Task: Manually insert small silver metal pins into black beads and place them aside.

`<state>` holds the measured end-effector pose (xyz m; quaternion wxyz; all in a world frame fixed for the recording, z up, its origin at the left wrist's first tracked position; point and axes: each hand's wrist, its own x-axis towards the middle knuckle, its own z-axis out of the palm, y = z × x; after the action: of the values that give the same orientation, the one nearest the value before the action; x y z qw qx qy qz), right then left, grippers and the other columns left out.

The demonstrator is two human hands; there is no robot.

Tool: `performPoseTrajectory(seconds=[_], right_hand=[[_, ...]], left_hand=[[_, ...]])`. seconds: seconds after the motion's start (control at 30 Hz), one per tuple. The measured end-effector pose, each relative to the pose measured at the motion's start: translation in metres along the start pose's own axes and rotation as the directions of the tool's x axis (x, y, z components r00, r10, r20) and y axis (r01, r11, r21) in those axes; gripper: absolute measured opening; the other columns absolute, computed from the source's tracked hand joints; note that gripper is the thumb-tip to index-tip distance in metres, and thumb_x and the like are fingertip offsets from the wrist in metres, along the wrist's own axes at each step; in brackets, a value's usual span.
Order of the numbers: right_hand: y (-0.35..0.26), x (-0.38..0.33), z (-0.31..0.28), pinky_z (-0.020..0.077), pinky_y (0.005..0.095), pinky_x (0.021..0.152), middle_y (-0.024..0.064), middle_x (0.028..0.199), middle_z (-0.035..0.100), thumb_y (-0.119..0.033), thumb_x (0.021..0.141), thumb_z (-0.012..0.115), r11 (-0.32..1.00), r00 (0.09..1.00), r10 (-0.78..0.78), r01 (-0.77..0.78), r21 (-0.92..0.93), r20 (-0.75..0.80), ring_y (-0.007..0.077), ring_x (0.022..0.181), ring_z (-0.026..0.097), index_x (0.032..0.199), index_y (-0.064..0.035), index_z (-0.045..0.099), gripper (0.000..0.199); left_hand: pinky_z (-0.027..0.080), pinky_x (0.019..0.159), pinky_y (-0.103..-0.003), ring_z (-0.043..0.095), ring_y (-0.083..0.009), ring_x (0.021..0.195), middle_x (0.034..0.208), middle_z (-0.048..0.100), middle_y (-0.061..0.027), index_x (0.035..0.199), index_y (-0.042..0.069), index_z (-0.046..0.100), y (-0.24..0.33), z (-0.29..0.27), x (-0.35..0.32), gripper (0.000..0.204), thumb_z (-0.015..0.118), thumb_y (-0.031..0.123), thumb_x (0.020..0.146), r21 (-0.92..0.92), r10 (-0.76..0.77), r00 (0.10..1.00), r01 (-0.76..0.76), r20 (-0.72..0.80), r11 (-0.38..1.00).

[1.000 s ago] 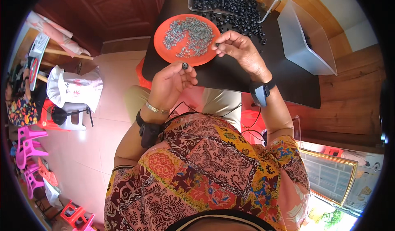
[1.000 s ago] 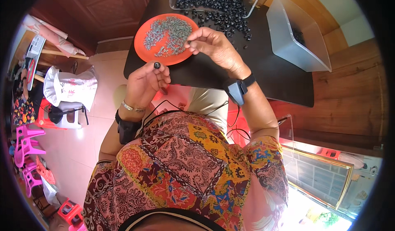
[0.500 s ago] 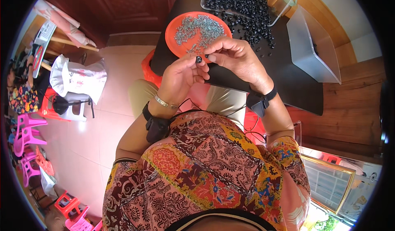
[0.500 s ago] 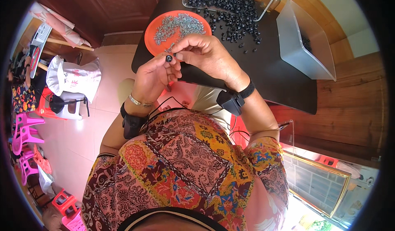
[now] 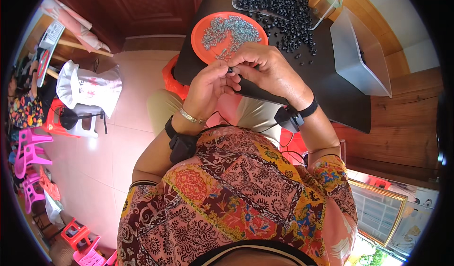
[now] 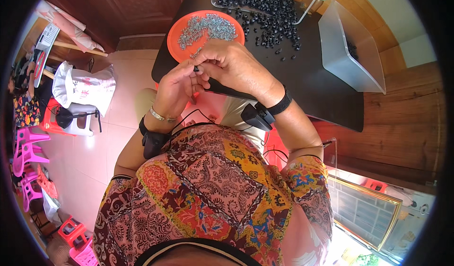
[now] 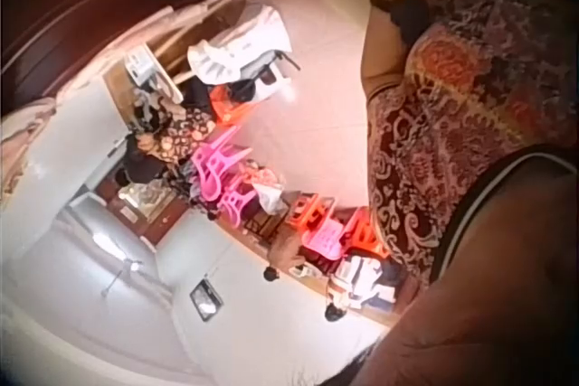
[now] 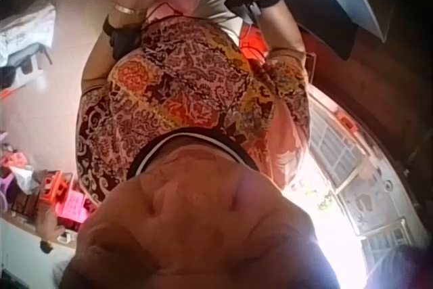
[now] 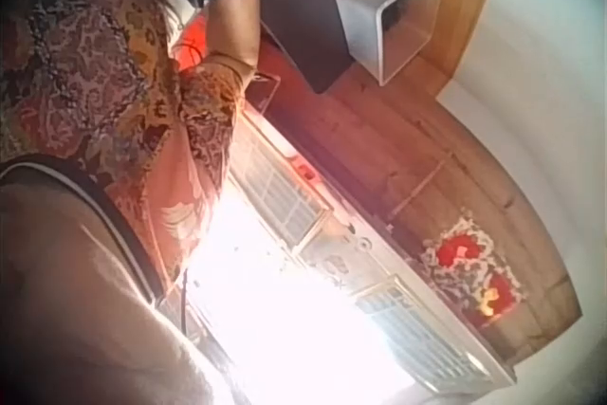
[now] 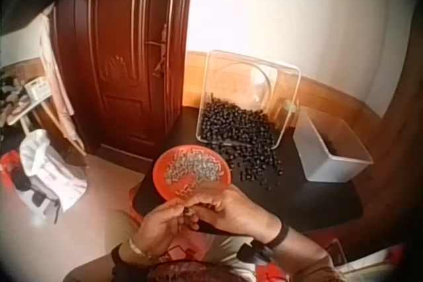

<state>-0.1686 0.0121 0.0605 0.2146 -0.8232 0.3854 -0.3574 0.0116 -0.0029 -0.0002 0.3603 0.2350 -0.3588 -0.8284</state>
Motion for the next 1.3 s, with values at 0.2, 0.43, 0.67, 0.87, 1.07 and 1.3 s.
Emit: performPoseTrajectory(seconds=[0.2, 0.43, 0.67, 0.87, 1.07, 1.3], right_hand=[[-0.002, -0.001, 0.003, 0.0513, 0.0234, 0.066, 0.0041, 0.087, 0.065, 0.003, 0.083, 0.065, 0.953, 0.975, 0.221, -0.213, 0.217, -0.014, 0.0095, 0.078, 0.063, 0.094, -0.0014, 0.064, 0.012], [0.001, -0.013, 0.024, 0.0512, 0.0229, 0.068, 0.0053, 0.093, 0.065, 0.004, 0.079, 0.070, 0.963, 0.953, 0.136, -0.063, 0.261, -0.271, 0.0103, 0.081, 0.062, 0.103, -0.0035, 0.066, 0.025], [0.005, -0.017, 0.032, 0.0511, 0.0260, 0.071, 0.0068, 0.096, 0.065, 0.004, 0.072, 0.074, 0.992, 0.925, 0.061, -0.014, 0.128, -0.375, 0.0133, 0.081, 0.061, 0.102, -0.0038, 0.067, 0.032], [0.005, -0.019, 0.034, 0.0506, 0.0255, 0.069, 0.0058, 0.092, 0.065, 0.005, 0.070, 0.074, 0.997, 0.914, 0.027, 0.005, 0.077, -0.404, 0.0128, 0.077, 0.060, 0.101, -0.0037, 0.067, 0.032], [0.001, -0.019, 0.035, 0.0505, 0.0263, 0.070, 0.0063, 0.089, 0.066, 0.003, 0.071, 0.074, 1.000, 0.901, -0.006, 0.007, 0.003, -0.434, 0.0144, 0.077, 0.061, 0.097, -0.0037, 0.067, 0.028], [0.004, -0.019, 0.035, 0.0501, 0.0281, 0.070, 0.0079, 0.089, 0.066, 0.000, 0.079, 0.069, 0.998, 0.902, 0.001, 0.027, 0.058, -0.432, 0.0170, 0.078, 0.062, 0.093, -0.0018, 0.066, 0.015]], left_hand=[[0.045, 0.071, -0.027, 0.060, -0.0163, 0.080, 0.092, 0.061, -0.0049, 0.100, 0.006, 0.054, 0.002, 0.001, 0.001, 0.022, 0.044, 0.025, 0.095, -0.065, 0.020, 0.999, -0.017, 0.048, 0.998], [0.046, 0.074, -0.028, 0.059, -0.0145, 0.084, 0.101, 0.062, -0.0060, 0.114, 0.004, 0.053, 0.004, 0.006, 0.002, 0.031, 0.041, 0.027, 0.097, -0.160, 0.060, 0.993, -0.044, 0.098, 0.986], [0.045, 0.074, -0.027, 0.058, -0.0123, 0.087, 0.106, 0.061, -0.0043, 0.116, 0.005, 0.053, 0.002, 0.007, 0.003, 0.031, 0.041, 0.027, 0.097, -0.144, 0.064, 0.995, -0.052, 0.078, 0.988], [0.044, 0.074, -0.028, 0.057, -0.0120, 0.090, 0.109, 0.059, -0.0046, 0.116, 0.004, 0.054, -0.001, 0.005, 0.005, 0.031, 0.041, 0.024, 0.096, -0.088, 0.073, 0.993, -0.065, 0.093, 0.994], [0.043, 0.076, -0.028, 0.057, -0.0124, 0.089, 0.108, 0.058, -0.0041, 0.117, 0.003, 0.052, 0.001, 0.010, 0.003, 0.032, 0.039, 0.024, 0.096, -0.056, 0.089, 0.991, -0.083, 0.100, 0.995], [0.044, 0.077, -0.028, 0.056, -0.0133, 0.088, 0.103, 0.058, -0.0039, 0.114, 0.004, 0.053, 0.000, 0.006, 0.003, 0.030, 0.041, 0.024, 0.096, 0.000, 0.099, 0.989, -0.100, 0.110, 0.995]])
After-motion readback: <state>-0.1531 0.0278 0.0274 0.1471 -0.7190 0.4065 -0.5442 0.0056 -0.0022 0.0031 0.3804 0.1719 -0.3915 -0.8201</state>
